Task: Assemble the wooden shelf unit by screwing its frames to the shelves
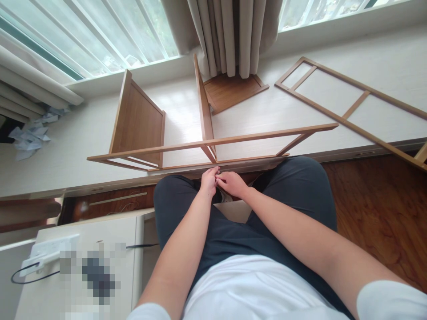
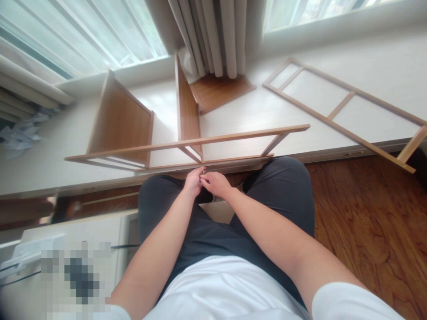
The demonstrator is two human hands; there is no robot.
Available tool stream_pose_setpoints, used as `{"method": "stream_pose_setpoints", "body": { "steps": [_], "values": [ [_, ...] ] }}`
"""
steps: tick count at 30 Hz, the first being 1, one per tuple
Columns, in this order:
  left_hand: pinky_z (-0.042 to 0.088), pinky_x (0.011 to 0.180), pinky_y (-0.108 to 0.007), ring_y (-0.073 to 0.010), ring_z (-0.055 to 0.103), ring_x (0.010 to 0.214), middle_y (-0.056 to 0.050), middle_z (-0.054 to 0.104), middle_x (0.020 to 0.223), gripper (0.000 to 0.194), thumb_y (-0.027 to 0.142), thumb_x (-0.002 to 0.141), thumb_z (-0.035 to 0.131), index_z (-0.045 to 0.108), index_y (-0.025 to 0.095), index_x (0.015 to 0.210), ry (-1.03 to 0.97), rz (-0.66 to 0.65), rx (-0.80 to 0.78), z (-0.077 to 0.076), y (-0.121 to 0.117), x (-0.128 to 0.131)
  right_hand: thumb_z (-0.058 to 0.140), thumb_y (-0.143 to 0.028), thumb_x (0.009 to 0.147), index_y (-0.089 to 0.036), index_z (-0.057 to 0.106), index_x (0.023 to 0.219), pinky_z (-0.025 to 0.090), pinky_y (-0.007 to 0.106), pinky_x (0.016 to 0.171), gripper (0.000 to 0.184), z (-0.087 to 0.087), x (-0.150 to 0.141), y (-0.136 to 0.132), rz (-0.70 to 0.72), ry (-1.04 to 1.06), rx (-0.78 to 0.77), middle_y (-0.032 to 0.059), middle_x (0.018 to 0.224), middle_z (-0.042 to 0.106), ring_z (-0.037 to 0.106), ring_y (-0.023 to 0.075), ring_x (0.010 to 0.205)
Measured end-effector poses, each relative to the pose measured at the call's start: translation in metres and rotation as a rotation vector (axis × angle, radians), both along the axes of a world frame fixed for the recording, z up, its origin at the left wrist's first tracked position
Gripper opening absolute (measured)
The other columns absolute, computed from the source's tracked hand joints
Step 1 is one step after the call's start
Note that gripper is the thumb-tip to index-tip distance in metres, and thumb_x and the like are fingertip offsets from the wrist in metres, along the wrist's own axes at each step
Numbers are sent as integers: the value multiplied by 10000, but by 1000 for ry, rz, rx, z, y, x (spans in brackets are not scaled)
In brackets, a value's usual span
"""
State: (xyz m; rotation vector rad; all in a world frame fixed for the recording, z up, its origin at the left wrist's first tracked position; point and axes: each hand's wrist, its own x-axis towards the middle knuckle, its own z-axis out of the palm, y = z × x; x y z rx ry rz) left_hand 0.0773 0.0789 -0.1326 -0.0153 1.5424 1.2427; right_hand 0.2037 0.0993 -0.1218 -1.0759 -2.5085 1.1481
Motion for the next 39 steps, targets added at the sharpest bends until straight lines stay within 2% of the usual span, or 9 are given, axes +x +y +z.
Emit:
{"method": "stream_pose_setpoints", "body": {
  "steps": [12,18,25,39],
  "values": [
    [339,471,-200,-69,498,502,2,594,677,244,244,679,865,692,118,795,-23,16,2,-3,0,0,507,-294,1008,-214,782,1103,416,265,819,301,3,1,-2,-20,-20,20,85,1092,755,667,195,951],
    [353,484,-207,-70,490,509,2,593,692,222,241,691,855,699,123,794,-20,17,-3,-2,0,0,510,-296,1002,-215,785,1123,407,268,782,311,7,1,-2,-32,-58,35,83,1042,759,666,193,922],
    [369,479,-217,-63,466,485,17,584,694,256,271,681,866,689,132,802,-21,3,-16,2,-1,0,496,-293,998,-219,796,1028,390,268,759,311,5,1,-2,-76,-89,66,79,996,758,653,188,871],
    [353,473,-207,-55,469,485,35,562,675,315,329,659,877,655,148,789,-15,-14,-10,-3,-1,-1,511,-278,975,-211,765,870,389,255,754,283,2,2,0,-141,-50,44,55,967,766,656,180,867]
  ]
}}
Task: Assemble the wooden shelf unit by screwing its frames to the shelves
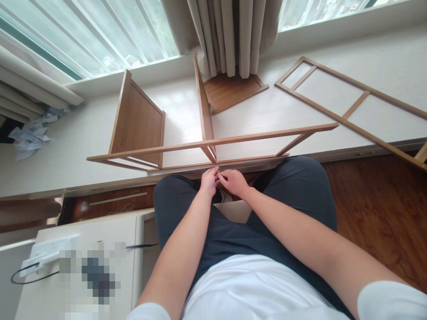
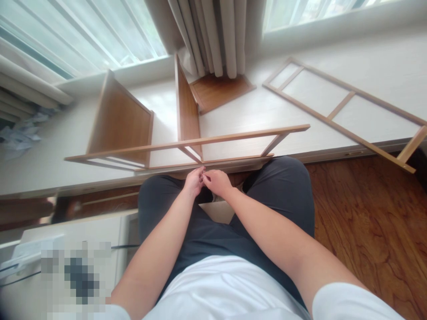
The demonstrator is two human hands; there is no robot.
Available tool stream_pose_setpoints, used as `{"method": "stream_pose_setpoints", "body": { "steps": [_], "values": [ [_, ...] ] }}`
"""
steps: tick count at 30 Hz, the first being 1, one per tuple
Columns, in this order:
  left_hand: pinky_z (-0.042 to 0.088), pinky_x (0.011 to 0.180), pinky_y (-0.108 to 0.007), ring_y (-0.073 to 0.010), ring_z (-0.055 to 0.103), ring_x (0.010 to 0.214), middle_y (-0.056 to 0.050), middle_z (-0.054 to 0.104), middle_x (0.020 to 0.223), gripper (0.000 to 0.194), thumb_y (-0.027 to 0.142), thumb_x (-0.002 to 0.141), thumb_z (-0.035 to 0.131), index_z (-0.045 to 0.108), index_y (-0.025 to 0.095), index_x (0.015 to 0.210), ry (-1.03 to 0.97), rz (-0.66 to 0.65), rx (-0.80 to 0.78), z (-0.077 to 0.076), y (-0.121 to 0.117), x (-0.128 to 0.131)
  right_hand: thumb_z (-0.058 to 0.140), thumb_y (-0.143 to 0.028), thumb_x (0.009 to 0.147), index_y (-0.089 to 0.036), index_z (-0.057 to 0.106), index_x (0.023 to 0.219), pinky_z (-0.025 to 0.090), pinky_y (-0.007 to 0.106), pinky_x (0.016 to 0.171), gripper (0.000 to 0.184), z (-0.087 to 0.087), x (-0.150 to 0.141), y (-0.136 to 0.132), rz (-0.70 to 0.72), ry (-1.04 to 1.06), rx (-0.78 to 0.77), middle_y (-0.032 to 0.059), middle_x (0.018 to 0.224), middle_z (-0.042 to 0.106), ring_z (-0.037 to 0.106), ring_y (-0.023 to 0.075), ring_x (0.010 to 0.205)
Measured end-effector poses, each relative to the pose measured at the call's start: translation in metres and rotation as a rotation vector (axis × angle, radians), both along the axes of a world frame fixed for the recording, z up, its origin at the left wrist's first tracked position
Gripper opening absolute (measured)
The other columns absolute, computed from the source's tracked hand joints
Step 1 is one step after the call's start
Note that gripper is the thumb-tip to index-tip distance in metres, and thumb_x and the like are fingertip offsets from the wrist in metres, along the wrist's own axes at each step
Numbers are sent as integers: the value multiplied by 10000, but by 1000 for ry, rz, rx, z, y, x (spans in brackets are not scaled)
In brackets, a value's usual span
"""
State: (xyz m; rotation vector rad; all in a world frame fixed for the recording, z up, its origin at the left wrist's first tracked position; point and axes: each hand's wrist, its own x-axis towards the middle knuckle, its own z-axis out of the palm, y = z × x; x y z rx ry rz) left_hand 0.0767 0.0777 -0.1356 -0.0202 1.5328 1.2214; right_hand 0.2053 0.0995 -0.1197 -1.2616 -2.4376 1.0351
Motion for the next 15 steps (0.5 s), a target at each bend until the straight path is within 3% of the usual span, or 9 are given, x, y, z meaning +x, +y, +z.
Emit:
{"method": "stream_pose_setpoints", "body": {
  "steps": [15],
  "values": [
    [336,527,-213,-74,531,546,24,589,704,370,361,624,896,655,167,826,-1,-9,-5,-2,-1,-1,504,-284,974,-221,752,882,389,257,728,272,-2,0,2,-72,20,-89,45,947,771,657,183,832]
  ]
}}
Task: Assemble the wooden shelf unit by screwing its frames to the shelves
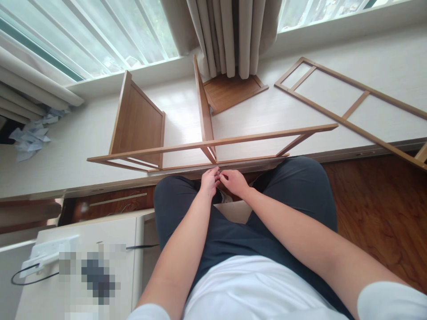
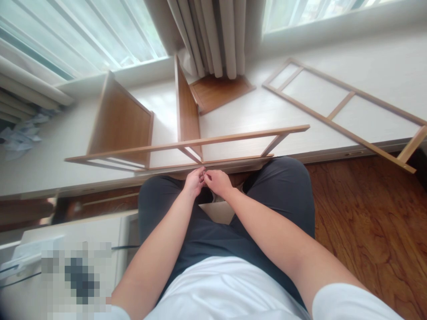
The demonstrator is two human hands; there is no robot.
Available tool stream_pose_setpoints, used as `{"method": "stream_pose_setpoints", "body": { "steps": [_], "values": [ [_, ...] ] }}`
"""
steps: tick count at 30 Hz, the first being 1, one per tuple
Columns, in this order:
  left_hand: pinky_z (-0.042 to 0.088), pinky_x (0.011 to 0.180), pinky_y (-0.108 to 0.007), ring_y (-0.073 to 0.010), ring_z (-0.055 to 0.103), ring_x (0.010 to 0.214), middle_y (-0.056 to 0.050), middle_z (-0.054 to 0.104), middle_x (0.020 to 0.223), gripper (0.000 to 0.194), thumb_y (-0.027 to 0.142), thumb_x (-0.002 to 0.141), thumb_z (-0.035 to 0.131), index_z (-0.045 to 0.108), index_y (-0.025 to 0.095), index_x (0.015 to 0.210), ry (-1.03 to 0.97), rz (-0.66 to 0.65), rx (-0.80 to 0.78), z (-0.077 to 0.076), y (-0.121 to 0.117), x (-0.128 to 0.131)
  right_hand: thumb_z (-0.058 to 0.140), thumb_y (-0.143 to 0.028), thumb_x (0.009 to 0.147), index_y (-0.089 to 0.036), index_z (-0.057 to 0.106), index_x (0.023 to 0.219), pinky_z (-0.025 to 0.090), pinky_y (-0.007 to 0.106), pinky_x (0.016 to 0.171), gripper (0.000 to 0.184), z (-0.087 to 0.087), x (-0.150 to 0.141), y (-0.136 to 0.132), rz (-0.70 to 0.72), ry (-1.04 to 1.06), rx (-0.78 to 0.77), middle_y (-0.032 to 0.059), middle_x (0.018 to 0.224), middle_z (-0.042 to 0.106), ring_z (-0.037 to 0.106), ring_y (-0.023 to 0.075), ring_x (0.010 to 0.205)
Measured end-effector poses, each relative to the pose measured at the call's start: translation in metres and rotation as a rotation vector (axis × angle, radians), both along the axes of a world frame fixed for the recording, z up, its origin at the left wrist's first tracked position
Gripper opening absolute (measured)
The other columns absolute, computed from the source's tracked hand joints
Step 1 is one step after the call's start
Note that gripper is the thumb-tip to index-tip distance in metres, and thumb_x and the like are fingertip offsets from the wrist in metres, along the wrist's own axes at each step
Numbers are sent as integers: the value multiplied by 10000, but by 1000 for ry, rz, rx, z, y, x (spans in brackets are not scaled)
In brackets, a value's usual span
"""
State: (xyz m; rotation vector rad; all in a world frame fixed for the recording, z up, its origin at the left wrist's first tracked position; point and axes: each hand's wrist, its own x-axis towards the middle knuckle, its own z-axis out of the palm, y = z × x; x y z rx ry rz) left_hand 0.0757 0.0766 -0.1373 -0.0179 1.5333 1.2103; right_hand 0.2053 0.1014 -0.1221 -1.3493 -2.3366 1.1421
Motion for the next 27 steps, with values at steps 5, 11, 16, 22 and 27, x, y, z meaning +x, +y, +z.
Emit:
{"method": "stream_pose_setpoints", "body": {
  "steps": [5,11,16,22,27],
  "values": [
    [333,535,-215,-79,540,554,19,600,715,387,369,611,900,658,168,838,4,-5,-1,1,0,0,516,-293,968,-219,748,888,385,250,714,257,1,-1,1,-14,-18,-34,52,920,765,649,182,812],
    [345,533,-220,-75,527,535,30,586,697,373,363,617,891,639,167,811,3,-7,-5,4,1,1,535,-289,951,-222,727,878,380,246,706,216,-1,-2,1,-41,-11,-79,40,870,751,638,177,784],
    [357,534,-220,-74,524,533,36,583,691,371,357,624,893,642,168,822,2,-2,-5,4,1,2,562,-281,933,-222,716,890,379,243,689,170,-3,-2,1,-57,13,-124,26,821,728,616,168,743],
    [356,526,-225,-87,539,540,27,588,694,348,338,648,885,648,165,834,-1,-4,-12,4,1,1,570,-281,918,-212,681,872,380,236,676,139,-10,-2,2,-76,83,-181,11,800,708,597,148,715],
    [356,523,-221,-82,533,539,26,587,701,358,342,641,894,647,162,828,-7,-1,-11,6,1,1,571,-276,908,-196,643,856,396,225,666,120,-15,-2,2,-95,153,-287,1,771,693,596,133,703]
  ]
}}
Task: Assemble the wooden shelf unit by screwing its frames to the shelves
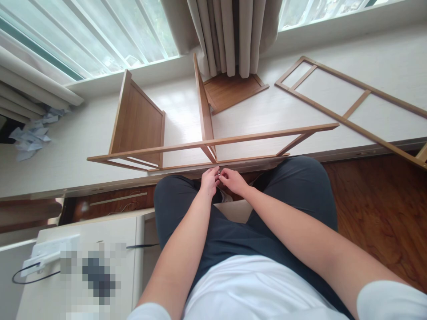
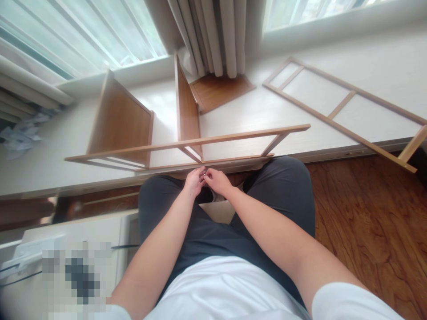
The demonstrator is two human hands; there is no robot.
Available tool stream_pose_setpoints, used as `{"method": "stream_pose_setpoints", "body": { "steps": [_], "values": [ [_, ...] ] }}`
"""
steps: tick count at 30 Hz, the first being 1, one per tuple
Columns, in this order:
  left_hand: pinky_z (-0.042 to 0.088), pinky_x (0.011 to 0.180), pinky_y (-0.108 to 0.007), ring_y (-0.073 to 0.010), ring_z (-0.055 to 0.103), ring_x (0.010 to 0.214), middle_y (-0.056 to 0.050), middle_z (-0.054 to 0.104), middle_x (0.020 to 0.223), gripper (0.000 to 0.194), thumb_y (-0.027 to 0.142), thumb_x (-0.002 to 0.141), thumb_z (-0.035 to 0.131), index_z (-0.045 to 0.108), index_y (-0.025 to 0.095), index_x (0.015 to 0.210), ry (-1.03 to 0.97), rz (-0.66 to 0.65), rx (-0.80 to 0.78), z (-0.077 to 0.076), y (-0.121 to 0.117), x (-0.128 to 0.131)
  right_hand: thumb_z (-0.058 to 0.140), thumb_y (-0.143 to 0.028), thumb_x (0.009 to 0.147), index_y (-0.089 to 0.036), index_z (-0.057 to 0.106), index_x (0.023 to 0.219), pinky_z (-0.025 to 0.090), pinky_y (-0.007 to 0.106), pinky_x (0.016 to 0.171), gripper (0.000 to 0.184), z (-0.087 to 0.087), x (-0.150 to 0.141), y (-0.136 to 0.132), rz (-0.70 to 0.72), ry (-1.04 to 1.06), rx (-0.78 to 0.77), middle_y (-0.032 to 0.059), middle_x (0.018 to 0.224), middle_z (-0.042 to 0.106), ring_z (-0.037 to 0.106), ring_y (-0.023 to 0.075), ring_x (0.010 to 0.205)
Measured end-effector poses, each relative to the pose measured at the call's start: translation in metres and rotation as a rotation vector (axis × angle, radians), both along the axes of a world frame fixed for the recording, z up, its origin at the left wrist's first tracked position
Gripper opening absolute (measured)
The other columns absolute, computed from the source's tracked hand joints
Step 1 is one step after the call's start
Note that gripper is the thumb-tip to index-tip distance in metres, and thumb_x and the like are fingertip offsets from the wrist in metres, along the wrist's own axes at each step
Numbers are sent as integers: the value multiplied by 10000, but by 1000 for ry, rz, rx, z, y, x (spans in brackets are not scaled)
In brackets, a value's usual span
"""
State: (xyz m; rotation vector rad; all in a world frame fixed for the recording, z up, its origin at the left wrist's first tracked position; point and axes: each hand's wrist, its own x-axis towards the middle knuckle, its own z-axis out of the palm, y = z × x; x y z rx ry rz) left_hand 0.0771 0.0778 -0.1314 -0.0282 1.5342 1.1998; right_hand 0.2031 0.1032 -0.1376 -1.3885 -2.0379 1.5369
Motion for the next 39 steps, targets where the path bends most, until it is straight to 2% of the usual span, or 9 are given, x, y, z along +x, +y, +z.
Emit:
{"method": "stream_pose_setpoints", "body": {
  "steps": [12,20,29,39],
  "values": [
    [340,466,-204,-75,508,505,36,562,679,389,351,636,894,609,157,817,26,-5,21,-5,-1,-2,599,-248,862,-200,564,848,408,230,657,61,-4,-3,-3,10,117,-180,-49,673,640,575,115,639],
    [315,447,-202,-87,514,512,33,555,663,398,354,629,897,597,157,800,59,-12,49,-8,-2,-3,619,-266,867,-211,519,907,404,215,601,120,-8,-3,-5,50,153,-254,-60,668,636,546,100,568],
    [328,458,-204,-72,483,503,41,549,650,424,359,589,914,586,157,766,84,-12,62,-6,-2,-2,636,-291,891,-207,515,918,379,222,612,150,-7,-2,-4,73,141,-244,-59,674,632,530,101,570],
    [284,446,-187,-66,480,511,27,570,672,460,398,554,920,588,157,762,113,-30,29,-4,-2,-3,664,-312,904,-183,611,926,381,237,668,142,-6,-2,-4,79,3,-145,3,790,682,596,138,721]
  ]
}}
